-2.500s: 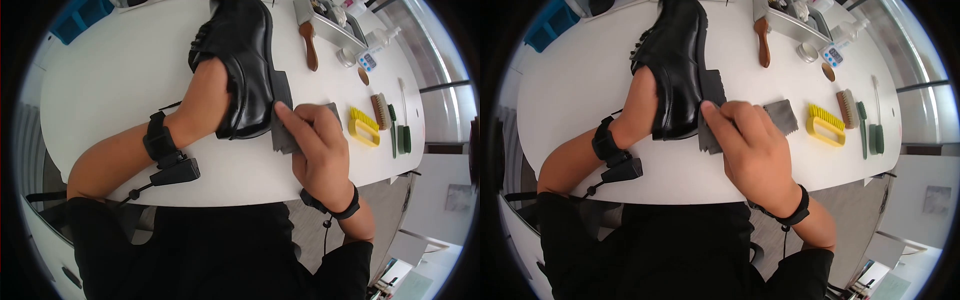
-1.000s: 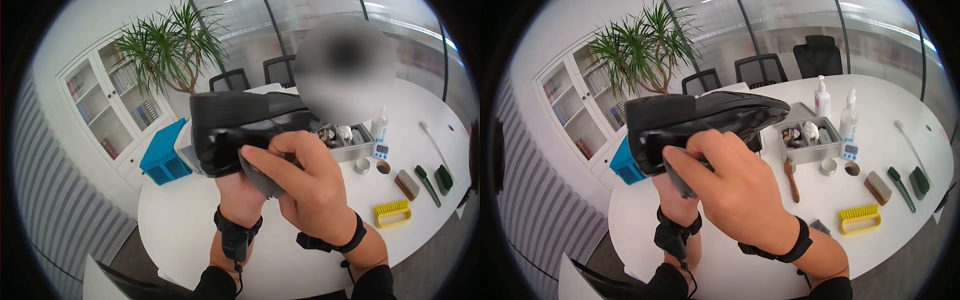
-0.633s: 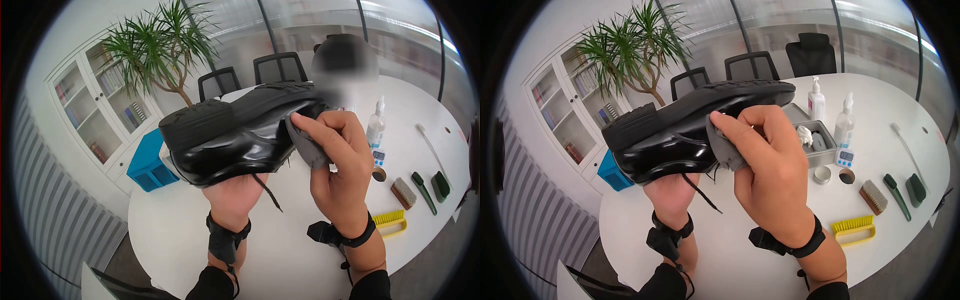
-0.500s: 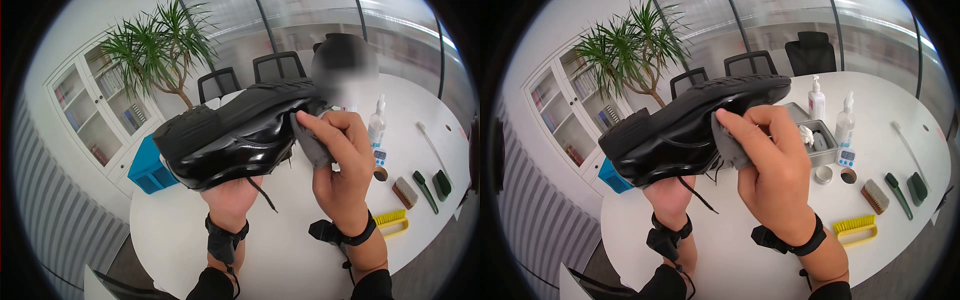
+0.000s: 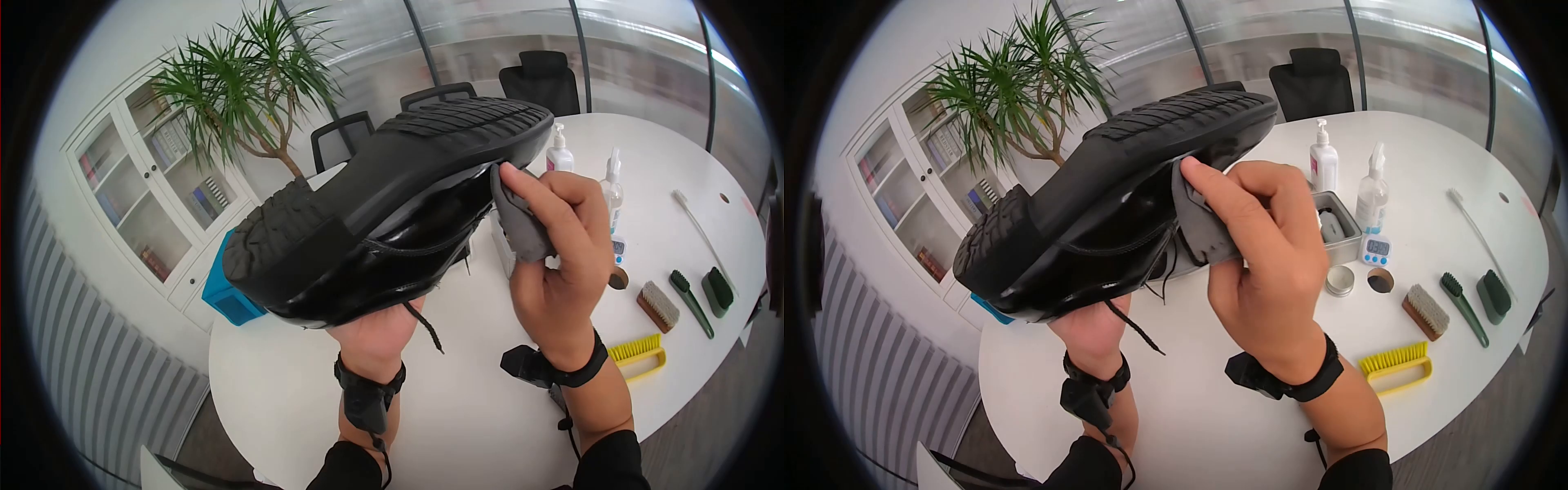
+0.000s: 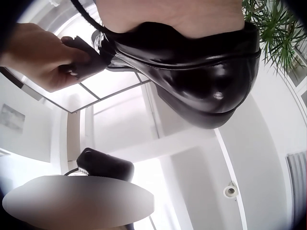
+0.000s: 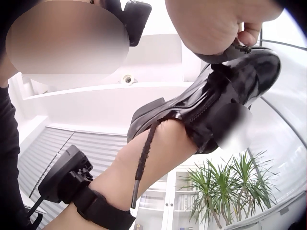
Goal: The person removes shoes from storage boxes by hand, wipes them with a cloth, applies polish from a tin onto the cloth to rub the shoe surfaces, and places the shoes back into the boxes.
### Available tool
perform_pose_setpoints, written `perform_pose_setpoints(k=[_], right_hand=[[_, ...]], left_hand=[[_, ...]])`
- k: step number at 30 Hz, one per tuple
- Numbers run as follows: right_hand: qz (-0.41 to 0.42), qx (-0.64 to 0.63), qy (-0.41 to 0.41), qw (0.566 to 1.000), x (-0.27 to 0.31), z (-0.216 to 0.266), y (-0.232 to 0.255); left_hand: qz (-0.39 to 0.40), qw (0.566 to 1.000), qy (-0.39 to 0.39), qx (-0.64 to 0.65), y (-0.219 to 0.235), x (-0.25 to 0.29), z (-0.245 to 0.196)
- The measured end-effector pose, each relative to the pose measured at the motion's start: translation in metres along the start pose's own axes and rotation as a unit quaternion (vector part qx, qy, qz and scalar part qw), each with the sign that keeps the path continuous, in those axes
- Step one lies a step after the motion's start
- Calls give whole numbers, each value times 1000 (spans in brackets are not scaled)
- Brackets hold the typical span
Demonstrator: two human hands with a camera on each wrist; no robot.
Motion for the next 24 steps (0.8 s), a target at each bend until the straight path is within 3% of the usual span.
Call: perform_pose_setpoints(k=[4,6,10,13,15,18,21,24], right_hand=[[27,-19,-9,999,5,2,-7],[58,-44,-26,997,8,7,-10],[127,-73,-29,989,13,18,-13],[152,-116,-11,982,16,26,-14],[140,-123,-4,982,13,23,-9],[44,-68,-9,997,3,14,3],[12,-43,-1,999,0,10,9],[51,-47,10,998,8,12,2]], left_hand=[[6,1000,-2,3,1,-4,7],[-44,996,-1,-75,-3,-9,9],[-77,996,-21,-37,2,-11,8],[-37,999,-3,22,3,-12,5],[12,1000,-2,11,6,-13,4],[23,997,29,-69,6,-10,7],[-18,997,17,-78,2,-7,12],[-30,999,28,-20,2,-8,12]])
Point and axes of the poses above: each hand's wrist, its own x-axis away from the middle knuckle, its own y-axis out of the back of the hand, z = x × y, the point moved 1 cm from there along -x, towards the middle knuckle, and after that the axes turned 9 degrees about z, right-handed, at the moved point
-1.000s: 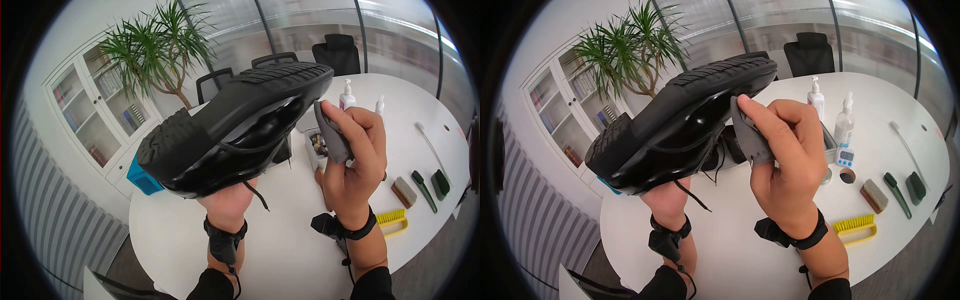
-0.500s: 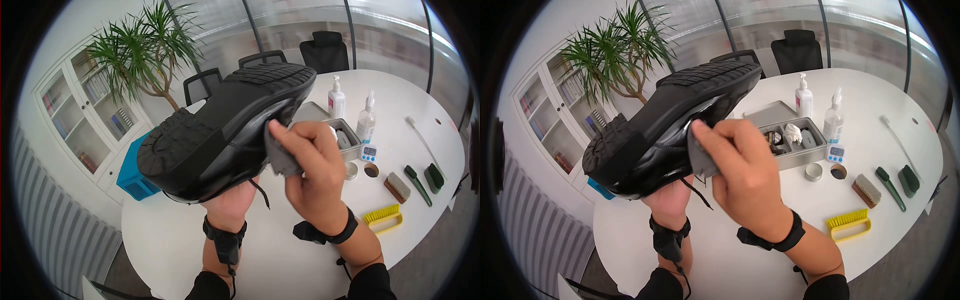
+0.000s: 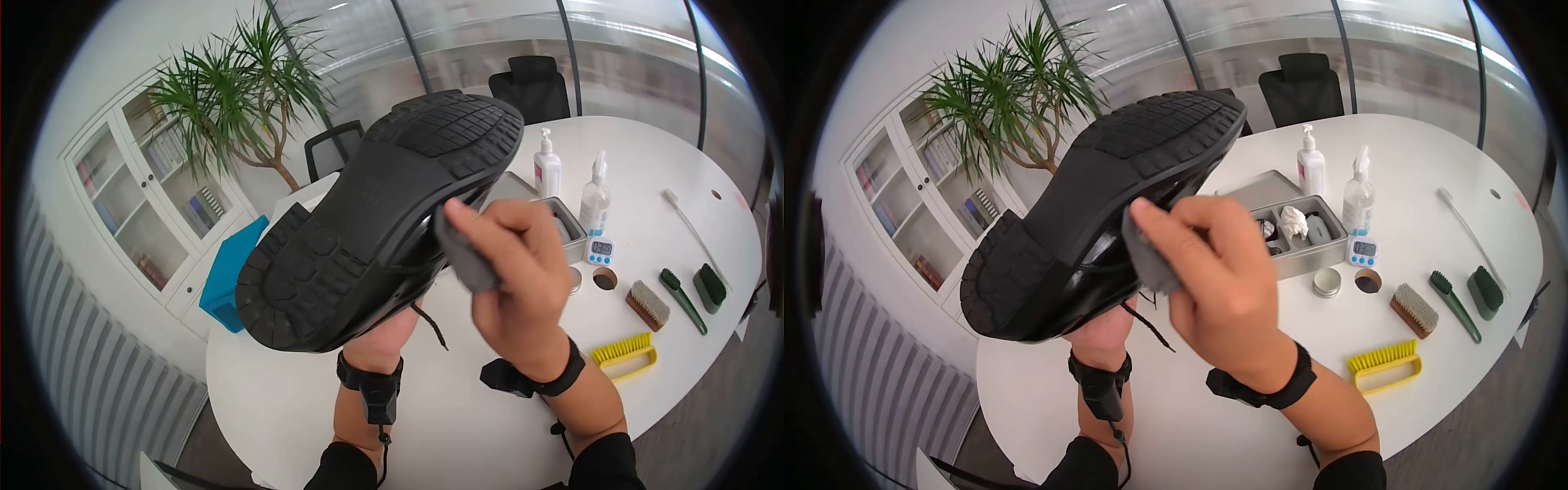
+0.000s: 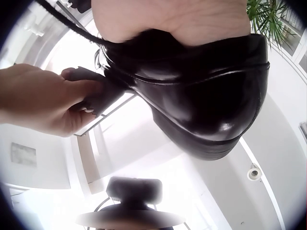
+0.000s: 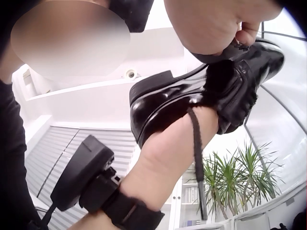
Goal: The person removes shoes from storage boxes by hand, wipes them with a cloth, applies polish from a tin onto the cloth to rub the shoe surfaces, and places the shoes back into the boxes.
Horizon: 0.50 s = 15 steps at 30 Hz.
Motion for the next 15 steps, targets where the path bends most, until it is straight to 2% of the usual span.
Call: perform_pose_setpoints(k=[4,6,7,9,10,11,12,15], right_hand=[[17,-32,-1,999,6,14,-11],[17,-52,0,998,8,20,-14],[19,-54,1,998,9,21,-13],[29,-60,7,998,8,23,-10],[30,-61,9,998,7,23,-9],[36,-56,17,998,7,23,-6],[41,-51,25,998,7,23,-5],[27,-62,35,997,11,26,-10]], left_hand=[[-14,998,-27,-52,7,1,3],[85,979,-9,-183,13,2,1],[85,979,-12,-183,15,5,0],[56,929,-9,-367,17,12,-2],[56,928,-12,-367,17,13,-5],[-11,970,-9,-244,17,14,-7],[-79,990,-6,-115,19,16,-9],[-41,995,0,-92,23,19,-11]])
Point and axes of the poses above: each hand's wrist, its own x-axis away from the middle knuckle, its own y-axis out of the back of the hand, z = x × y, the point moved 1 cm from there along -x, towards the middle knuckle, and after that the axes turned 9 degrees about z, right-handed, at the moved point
